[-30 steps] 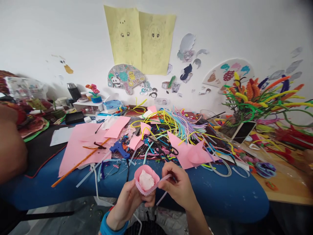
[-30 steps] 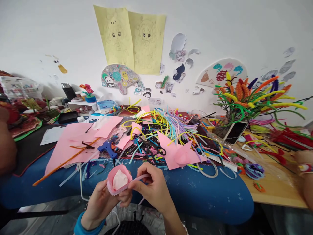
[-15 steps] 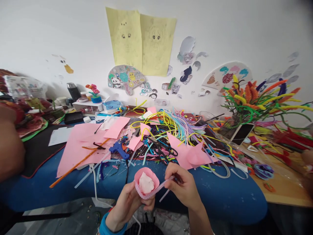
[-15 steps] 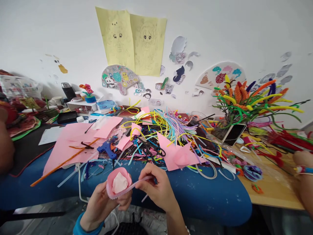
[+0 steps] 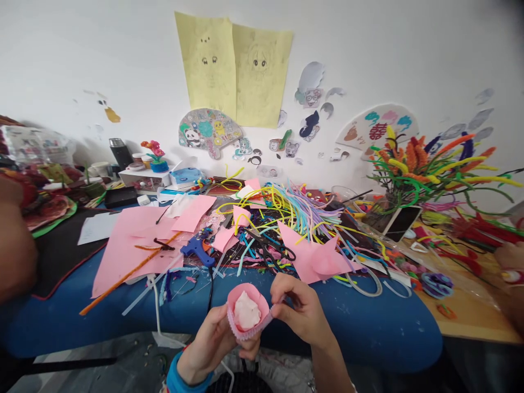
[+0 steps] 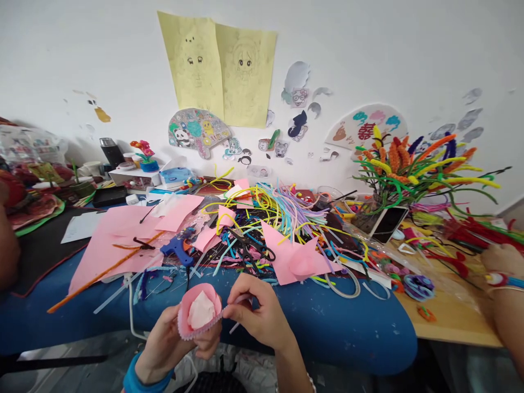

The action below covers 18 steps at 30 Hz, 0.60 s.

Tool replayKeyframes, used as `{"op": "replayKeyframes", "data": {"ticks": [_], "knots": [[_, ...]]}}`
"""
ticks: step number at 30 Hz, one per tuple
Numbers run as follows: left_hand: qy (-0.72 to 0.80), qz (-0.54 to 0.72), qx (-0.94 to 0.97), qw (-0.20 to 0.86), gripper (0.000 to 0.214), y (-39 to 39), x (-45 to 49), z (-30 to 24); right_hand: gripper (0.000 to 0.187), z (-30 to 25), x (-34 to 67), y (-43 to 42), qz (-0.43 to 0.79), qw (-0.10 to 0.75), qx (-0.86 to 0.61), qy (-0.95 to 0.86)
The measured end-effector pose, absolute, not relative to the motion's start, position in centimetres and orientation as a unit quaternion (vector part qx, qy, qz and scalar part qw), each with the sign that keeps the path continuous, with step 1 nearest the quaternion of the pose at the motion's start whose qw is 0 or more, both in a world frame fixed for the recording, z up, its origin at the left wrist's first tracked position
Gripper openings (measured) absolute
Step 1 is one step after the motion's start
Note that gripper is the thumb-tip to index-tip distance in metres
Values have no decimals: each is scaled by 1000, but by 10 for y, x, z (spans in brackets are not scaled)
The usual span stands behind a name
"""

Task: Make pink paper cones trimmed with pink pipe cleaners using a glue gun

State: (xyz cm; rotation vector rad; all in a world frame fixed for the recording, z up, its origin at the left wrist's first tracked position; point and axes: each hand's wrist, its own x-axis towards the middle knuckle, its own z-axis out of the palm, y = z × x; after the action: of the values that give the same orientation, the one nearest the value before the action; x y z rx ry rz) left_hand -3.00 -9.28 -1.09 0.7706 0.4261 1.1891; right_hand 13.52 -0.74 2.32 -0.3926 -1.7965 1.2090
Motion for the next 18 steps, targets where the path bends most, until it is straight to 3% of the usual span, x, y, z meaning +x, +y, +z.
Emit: {"op": "replayKeyframes", "data": {"ticks": [6, 12, 18], "knots": [[195, 517, 349, 757, 53, -90, -34, -11, 22, 32, 144, -9, 449, 420, -104, -782], [231, 501, 350, 757, 50, -89, -39, -3, 24, 56, 158, -6, 364, 287, -86, -882], [233, 481, 347, 771, 46, -87, -42, -1, 29, 70, 163, -3, 333, 233, -53, -912]]}}
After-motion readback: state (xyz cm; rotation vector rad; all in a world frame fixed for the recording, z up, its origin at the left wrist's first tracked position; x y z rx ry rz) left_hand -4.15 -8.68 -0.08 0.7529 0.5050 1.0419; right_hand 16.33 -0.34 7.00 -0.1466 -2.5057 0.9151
